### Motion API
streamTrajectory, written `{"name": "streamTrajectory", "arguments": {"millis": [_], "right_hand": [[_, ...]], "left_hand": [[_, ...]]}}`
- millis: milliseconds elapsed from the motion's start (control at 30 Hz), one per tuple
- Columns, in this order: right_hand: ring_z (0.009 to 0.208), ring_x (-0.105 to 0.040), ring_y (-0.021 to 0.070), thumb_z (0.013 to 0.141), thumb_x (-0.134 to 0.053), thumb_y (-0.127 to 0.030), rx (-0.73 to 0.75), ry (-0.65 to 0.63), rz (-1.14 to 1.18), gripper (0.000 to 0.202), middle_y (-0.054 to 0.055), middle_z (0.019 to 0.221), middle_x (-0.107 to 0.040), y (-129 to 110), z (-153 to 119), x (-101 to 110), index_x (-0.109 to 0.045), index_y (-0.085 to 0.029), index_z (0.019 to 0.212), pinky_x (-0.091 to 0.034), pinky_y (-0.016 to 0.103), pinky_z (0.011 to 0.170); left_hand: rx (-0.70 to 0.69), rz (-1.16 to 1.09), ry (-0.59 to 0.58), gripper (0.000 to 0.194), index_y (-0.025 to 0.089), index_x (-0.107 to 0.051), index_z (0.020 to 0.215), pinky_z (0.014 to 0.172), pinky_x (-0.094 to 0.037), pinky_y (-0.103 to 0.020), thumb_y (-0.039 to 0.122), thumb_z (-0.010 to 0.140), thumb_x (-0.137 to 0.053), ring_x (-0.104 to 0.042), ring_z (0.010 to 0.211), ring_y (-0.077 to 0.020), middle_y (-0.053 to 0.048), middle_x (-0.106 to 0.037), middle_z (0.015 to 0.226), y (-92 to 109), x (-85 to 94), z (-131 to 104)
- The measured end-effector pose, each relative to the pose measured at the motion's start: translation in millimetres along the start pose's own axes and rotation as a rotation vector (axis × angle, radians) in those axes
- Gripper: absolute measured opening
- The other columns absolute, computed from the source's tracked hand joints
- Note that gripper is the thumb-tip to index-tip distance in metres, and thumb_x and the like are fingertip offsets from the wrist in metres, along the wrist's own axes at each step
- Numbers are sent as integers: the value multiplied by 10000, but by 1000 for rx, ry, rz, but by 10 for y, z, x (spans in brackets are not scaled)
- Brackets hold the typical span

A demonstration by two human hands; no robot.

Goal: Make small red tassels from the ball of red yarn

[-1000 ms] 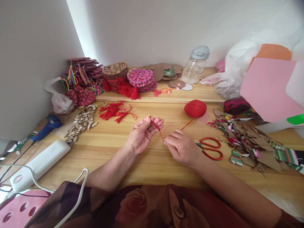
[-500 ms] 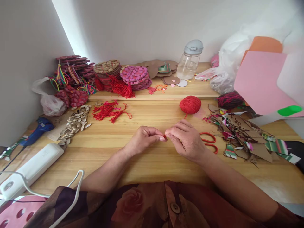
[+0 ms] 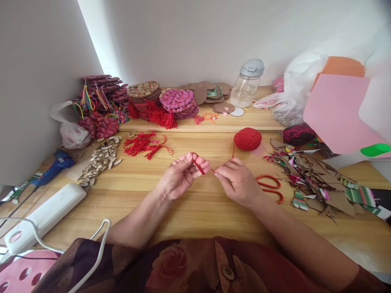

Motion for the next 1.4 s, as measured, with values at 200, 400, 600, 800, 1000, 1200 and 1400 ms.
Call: {"name": "streamTrajectory", "arguments": {"millis": [200,400,600,800,1000,1200,1400], "right_hand": [[738,-442,174,943,-460,-192,70,-115,-7,194,36,721,-585,-149,-19,-63,-583,-175,793,-363,345,774],[735,-454,166,948,-460,-192,128,-96,110,207,33,732,-598,-251,-5,6,-573,-177,775,-375,327,751],[754,-481,185,938,-468,-184,112,-19,33,183,44,757,-623,-171,18,165,-601,-184,812,-389,356,777],[781,-497,186,932,-491,-186,80,26,76,168,39,790,-638,-101,33,217,-606,-200,809,-402,357,808],[730,-495,166,934,-491,-163,41,62,169,158,28,759,-621,-35,49,186,-609,-190,832,-405,332,765],[787,-526,186,926,-523,-177,-34,86,135,142,41,773,-654,113,36,105,-637,-185,841,-421,339,769],[1000,-569,246,915,-538,-213,-163,145,30,186,82,1042,-684,202,12,158,-645,-198,1066,-441,413,896]], "left_hand": [[-174,127,89,159,142,-672,809,971,-501,-399,290,797,-728,-701,939,-199,-46,-731,861,13,38,46],[-279,591,121,173,151,-694,824,886,-509,-347,307,768,-744,-704,895,-209,-70,-753,867,-72,25,14],[-166,1100,-45,209,158,-736,840,744,-486,-249,334,854,-625,-664,781,-171,-45,-743,822,-122,-49,-37],[-24,1046,-123,237,151,-732,893,751,-484,-262,362,842,-638,-666,822,-185,-71,-747,898,-175,-22,-52],[171,705,-96,221,132,-681,835,761,-491,-267,334,770,-740,-691,790,-170,-86,-753,843,-176,-16,-68],[214,288,-25,204,114,-649,781,764,-535,-308,275,747,-769,-719,758,-198,-56,-725,741,-113,-22,-65],[213,251,16,223,104,-655,807,783,-547,-318,275,739,-780,-722,779,-204,-72,-730,769,-118,-12,-58]]}}
Point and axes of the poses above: each hand's wrist, its own z-axis towards the middle knuckle, its own x-axis out of the back of the hand, y = z × x, the point moved 3 cm from there along z, towards the middle knuckle
